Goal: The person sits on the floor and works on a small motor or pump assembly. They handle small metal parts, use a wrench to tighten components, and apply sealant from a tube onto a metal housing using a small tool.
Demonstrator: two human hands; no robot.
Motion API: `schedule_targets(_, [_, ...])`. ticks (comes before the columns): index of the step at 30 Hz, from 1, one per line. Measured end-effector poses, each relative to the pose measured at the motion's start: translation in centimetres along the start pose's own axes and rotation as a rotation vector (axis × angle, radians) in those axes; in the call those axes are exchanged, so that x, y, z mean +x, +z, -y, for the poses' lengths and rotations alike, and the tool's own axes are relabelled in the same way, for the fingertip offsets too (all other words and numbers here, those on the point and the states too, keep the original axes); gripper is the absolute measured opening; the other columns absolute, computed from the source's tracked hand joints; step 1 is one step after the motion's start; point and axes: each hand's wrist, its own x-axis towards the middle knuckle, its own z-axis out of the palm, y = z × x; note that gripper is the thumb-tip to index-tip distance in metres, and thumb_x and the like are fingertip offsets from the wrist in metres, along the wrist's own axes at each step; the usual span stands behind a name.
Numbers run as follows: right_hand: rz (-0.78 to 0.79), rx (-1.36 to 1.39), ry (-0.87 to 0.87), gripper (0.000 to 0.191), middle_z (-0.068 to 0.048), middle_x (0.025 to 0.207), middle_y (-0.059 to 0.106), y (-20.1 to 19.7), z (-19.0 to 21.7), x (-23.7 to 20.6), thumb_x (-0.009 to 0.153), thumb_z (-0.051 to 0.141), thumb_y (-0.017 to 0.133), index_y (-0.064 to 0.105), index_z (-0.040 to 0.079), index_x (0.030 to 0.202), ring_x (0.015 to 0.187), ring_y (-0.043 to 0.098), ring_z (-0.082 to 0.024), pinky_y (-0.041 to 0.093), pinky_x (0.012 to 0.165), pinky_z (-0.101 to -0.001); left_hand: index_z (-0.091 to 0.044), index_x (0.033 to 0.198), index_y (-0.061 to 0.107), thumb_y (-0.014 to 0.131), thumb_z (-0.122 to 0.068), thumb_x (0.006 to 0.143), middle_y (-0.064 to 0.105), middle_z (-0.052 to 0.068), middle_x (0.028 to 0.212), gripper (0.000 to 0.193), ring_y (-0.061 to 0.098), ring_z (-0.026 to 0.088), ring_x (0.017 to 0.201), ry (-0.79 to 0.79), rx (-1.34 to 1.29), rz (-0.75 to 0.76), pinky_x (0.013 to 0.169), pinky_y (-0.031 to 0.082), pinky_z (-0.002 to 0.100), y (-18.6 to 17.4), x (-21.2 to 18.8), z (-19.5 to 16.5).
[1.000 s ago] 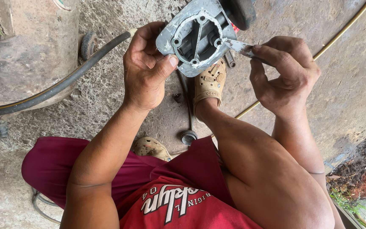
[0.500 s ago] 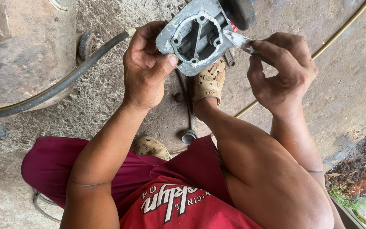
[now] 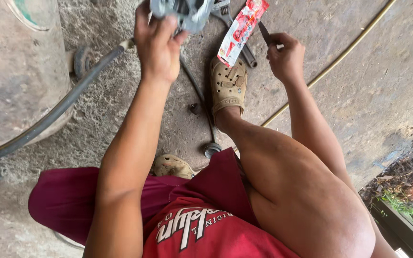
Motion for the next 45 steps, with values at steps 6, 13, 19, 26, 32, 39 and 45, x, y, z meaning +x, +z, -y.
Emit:
schedule_targets(6, [-0.083, -0.171, -0.279, 0.024, -0.016, 0.102, 0.077, 1.1, 0.8, 3.1, 0.092, -0.001, 0.067, 0.077, 0.005, 0.114, 0.084, 0.076, -0.032, 0.060, 0.074, -0.0386, -0.008, 0.117, 0.059, 0.078, -0.003, 0.084, 0.070, 0.012, 0.107, 0.038, 0.070, 0.029, 0.105, -0.057, -0.079, -0.021, 0.090, 0.066, 0.056, 3.3, 3.7, 3.5])
schedule_targets(13, [-0.036, -0.202, -0.330, 0.023, -0.016, 0.101, 0.077, 0.5, 3.5, 4.9, 0.088, -0.002, 0.067, 0.079, 0.005, 0.106, 0.084, 0.076, -0.030, 0.061, 0.076, -0.0382, -0.015, 0.114, 0.057, 0.074, 0.001, 0.087, 0.070, -0.001, 0.108, 0.036, 0.065, 0.020, 0.109, -0.194, -0.196, -0.149, 0.105, 0.053, 0.060, 5.6, 1.1, 9.7])
schedule_targets(19, [0.035, -0.178, -0.240, 0.021, -0.010, 0.102, 0.080, 0.8, 2.3, 4.6, 0.095, 0.000, 0.067, 0.082, 0.009, 0.108, 0.087, 0.079, -0.019, 0.063, 0.081, -0.0325, -0.016, 0.122, 0.056, 0.074, 0.004, 0.089, 0.069, 0.001, 0.108, 0.042, 0.064, 0.019, 0.105, -0.164, -0.191, -0.137, 0.108, 0.049, 0.056, 4.2, 1.6, 10.8])
schedule_targets(26, [0.006, -0.250, -0.245, 0.019, -0.011, 0.097, 0.079, 1.1, 0.4, 3.5, 0.094, 0.000, 0.068, 0.080, 0.007, 0.107, 0.080, 0.077, -0.021, 0.061, 0.069, -0.0341, -0.014, 0.126, 0.055, 0.072, 0.004, 0.092, 0.069, 0.003, 0.114, 0.043, 0.065, 0.020, 0.113, -0.141, -0.204, -0.068, 0.113, 0.049, 0.055, 3.3, 1.5, 10.9])
schedule_targets(32, [-0.030, -0.256, -0.327, 0.021, -0.009, 0.101, 0.080, 1.4, 0.1, 3.2, 0.095, -0.002, 0.067, 0.080, 0.007, 0.109, 0.080, 0.077, -0.017, 0.063, 0.071, -0.0322, -0.011, 0.130, 0.053, 0.072, 0.009, 0.091, 0.071, 0.006, 0.118, 0.048, 0.065, 0.020, 0.113, -0.164, -0.174, -0.038, 0.108, 0.052, 0.046, 3.1, 1.5, 10.1])
schedule_targets(39, [0.251, 0.420, 0.206, 0.015, -0.012, 0.089, 0.074, -0.5, 0.1, 2.7, 0.100, 0.003, 0.064, 0.076, 0.001, 0.110, 0.061, 0.067, -0.010, 0.056, 0.052, -0.0252, -0.010, 0.131, 0.053, 0.072, 0.008, 0.091, 0.073, 0.008, 0.117, 0.048, 0.069, 0.023, 0.112, -0.179, -0.137, 0.044, 0.108, 0.058, 0.045, 1.9, 1.1, 7.7])
schedule_targets(45, [0.250, 0.972, 0.102, 0.036, -0.015, 0.110, 0.073, -3.4, 3.3, 1.3, 0.104, 0.008, 0.071, 0.061, -0.007, 0.136, 0.063, 0.060, -0.010, 0.048, 0.054, -0.0247, -0.009, 0.130, 0.055, 0.075, 0.007, 0.091, 0.071, 0.009, 0.118, 0.046, 0.069, 0.024, 0.116, -0.212, -0.088, 0.175, 0.107, 0.060, 0.043, 0.9, -0.8, 5.4])
